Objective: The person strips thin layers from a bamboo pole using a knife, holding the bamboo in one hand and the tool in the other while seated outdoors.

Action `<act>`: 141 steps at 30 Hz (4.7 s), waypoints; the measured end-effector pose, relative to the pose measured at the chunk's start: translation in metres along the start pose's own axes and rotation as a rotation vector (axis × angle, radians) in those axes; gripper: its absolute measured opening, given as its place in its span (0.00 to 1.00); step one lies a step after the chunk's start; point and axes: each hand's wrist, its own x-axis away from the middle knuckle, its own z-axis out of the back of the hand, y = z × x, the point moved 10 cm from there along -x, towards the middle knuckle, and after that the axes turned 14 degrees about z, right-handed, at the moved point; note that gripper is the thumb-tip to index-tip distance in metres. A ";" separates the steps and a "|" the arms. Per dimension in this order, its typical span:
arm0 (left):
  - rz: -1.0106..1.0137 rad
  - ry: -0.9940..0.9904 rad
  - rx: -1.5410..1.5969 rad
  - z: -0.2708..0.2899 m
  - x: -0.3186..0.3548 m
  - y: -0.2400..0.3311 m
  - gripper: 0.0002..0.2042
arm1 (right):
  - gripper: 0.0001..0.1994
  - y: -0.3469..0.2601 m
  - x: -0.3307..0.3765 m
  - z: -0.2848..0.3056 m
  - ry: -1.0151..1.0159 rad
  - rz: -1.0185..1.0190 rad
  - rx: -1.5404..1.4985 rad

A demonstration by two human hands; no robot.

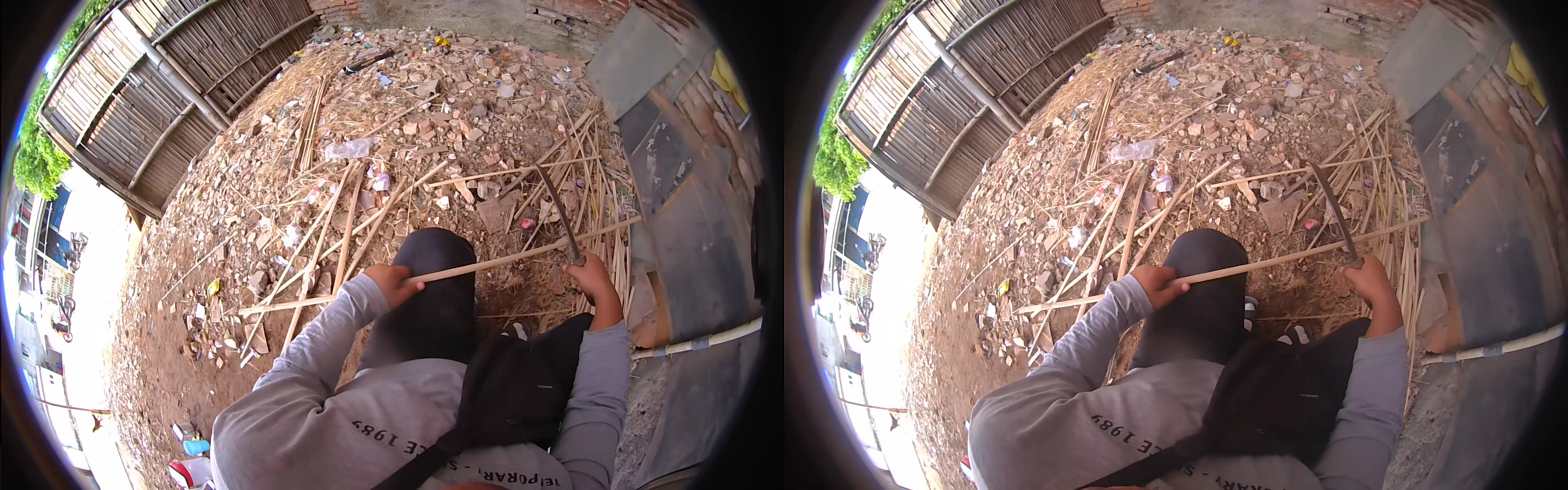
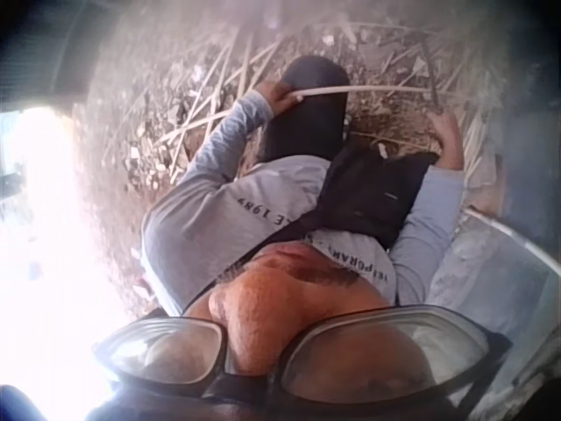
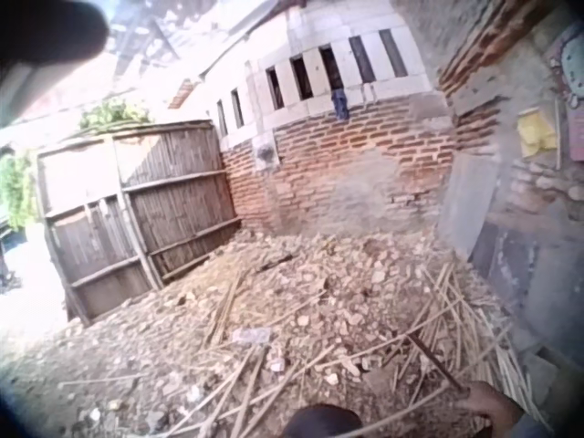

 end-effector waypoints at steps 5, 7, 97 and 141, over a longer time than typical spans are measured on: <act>0.067 -0.054 -0.074 0.002 -0.001 0.006 0.26 | 0.18 -0.013 0.001 0.003 0.057 0.169 0.131; 0.053 -0.027 -0.066 0.002 0.001 0.003 0.26 | 0.18 -0.047 0.011 -0.012 -0.059 0.256 0.221; 0.065 0.308 -0.038 -0.010 0.048 -0.013 0.19 | 0.14 -0.067 0.023 -0.025 -0.066 0.443 0.410; -0.020 0.142 -0.007 -0.006 0.011 -0.030 0.22 | 0.24 -0.017 0.002 -0.043 -0.274 0.293 0.076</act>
